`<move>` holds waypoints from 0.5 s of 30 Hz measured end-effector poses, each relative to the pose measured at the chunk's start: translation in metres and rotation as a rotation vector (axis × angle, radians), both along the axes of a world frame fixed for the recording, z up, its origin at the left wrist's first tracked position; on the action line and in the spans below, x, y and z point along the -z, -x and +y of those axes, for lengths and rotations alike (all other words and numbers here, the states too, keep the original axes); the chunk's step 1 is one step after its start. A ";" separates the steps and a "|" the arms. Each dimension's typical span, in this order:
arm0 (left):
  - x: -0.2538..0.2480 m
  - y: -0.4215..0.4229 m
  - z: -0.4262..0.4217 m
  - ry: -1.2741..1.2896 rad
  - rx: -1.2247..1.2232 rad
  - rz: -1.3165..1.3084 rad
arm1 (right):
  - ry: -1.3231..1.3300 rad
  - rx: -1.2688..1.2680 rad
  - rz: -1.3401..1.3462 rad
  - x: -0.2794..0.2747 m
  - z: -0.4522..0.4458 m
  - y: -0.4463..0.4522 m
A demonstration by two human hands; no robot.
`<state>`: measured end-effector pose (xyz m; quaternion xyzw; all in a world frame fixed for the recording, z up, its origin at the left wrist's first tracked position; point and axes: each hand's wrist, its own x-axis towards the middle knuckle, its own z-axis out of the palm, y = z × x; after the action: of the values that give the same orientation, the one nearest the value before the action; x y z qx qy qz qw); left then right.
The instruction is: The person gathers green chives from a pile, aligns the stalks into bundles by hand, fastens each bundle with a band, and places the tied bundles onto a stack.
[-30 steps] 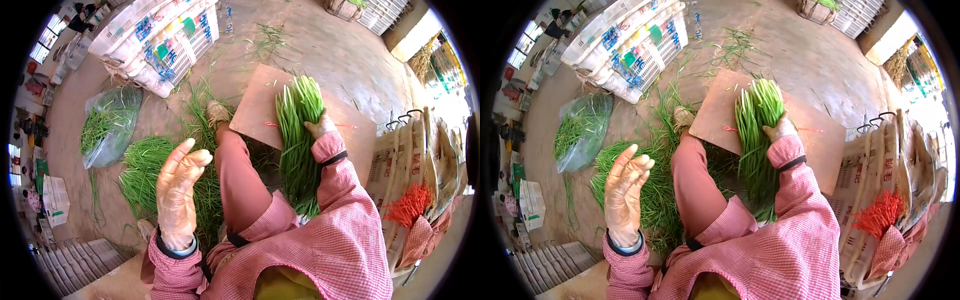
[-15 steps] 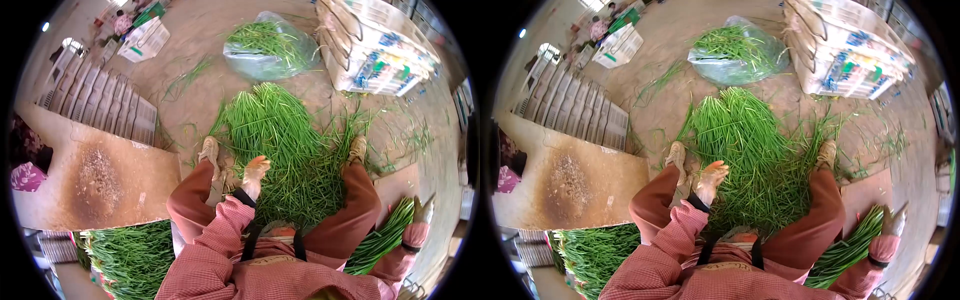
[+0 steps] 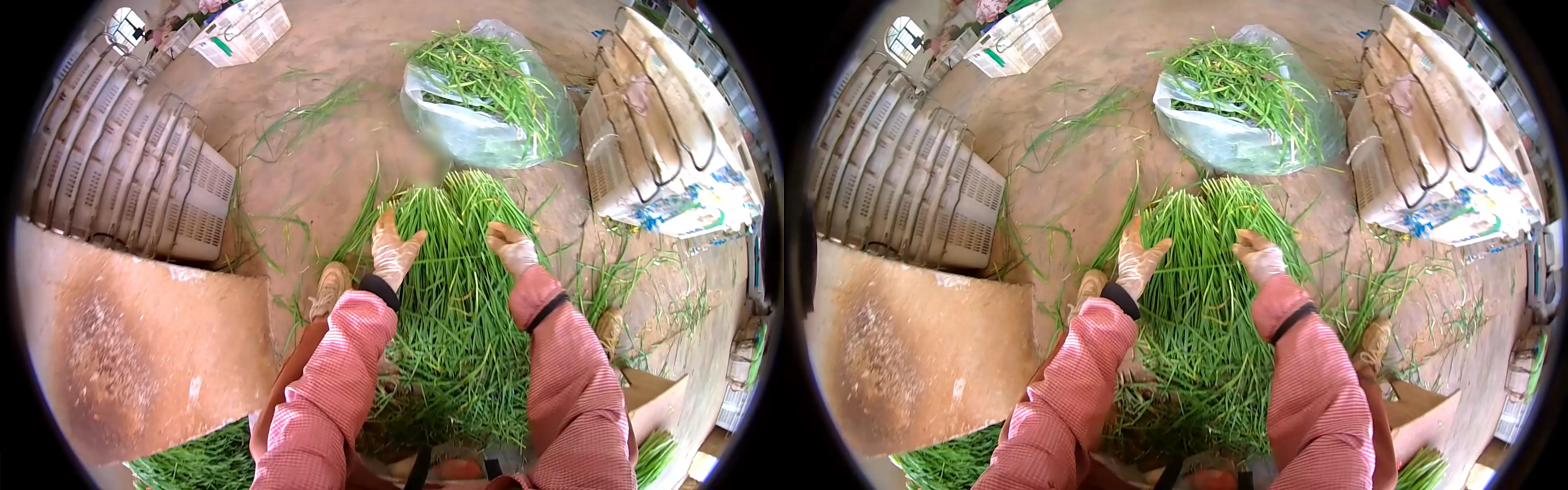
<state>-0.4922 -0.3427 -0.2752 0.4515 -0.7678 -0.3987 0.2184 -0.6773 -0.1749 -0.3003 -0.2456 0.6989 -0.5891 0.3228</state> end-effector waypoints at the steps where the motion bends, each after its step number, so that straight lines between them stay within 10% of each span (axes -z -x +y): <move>1: 0.006 0.015 -0.012 0.194 0.086 -0.168 | -0.085 0.035 -0.094 0.001 -0.027 -0.007; 9: 0.089 0.064 -0.083 0.118 0.243 -0.678 | -0.700 -0.247 0.226 0.056 -0.152 0.010; 15: 0.110 0.044 -0.035 -0.061 -0.235 0.333 | -0.698 -0.049 0.468 0.044 -0.135 -0.018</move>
<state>-0.5358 -0.3777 -0.3849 0.4724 -0.6506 -0.4628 0.3733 -0.6594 -0.3101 -0.3440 -0.2651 0.9050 -0.2376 0.2332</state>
